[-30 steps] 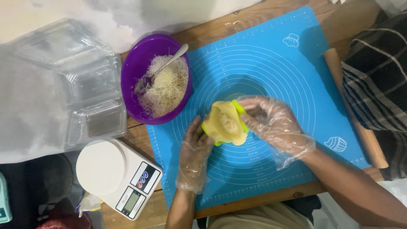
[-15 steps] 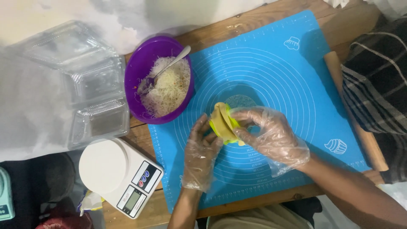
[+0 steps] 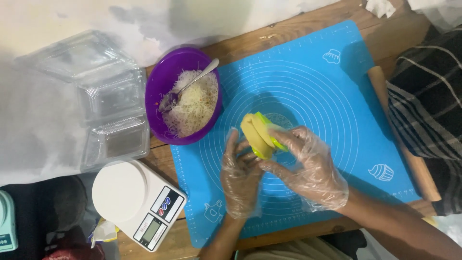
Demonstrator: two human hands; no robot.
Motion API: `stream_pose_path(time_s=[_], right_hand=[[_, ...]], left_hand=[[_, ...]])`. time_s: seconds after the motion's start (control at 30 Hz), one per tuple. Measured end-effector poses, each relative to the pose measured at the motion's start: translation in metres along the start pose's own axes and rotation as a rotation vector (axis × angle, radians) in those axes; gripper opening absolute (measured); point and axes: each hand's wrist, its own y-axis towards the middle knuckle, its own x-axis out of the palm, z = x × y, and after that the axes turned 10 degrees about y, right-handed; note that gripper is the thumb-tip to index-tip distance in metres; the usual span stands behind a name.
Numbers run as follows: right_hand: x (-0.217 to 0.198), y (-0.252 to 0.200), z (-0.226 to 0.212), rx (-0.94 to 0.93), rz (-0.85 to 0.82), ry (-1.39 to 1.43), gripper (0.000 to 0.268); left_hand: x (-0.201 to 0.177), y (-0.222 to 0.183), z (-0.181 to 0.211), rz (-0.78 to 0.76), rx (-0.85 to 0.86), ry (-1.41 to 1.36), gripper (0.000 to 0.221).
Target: Rolling out dough, adding filling, and using a mold to shape individual pastries.
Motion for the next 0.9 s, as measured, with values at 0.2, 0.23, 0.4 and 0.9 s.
stream_pose_path(time_s=[0.2,0.23,0.4,0.9], right_hand=[[0.000,-0.009,0.013,-0.076,-0.029,-0.127,0.078],[-0.001,-0.008,0.013,-0.066,-0.025,-0.136,0.075],[-0.019,0.005,0.017,0.034,-0.031,-0.044,0.071],[-0.049,0.027,0.001,0.682,0.150,0.855,0.041]], left_hand=[[0.006,-0.004,-0.024,-0.033,0.348,-0.065,0.091],[0.006,-0.004,-0.022,-0.044,0.315,-0.048,0.095],[0.008,-0.008,-0.003,-0.132,0.275,0.016,0.095],[0.011,-0.014,0.031,-0.022,0.248,-0.217,0.042]])
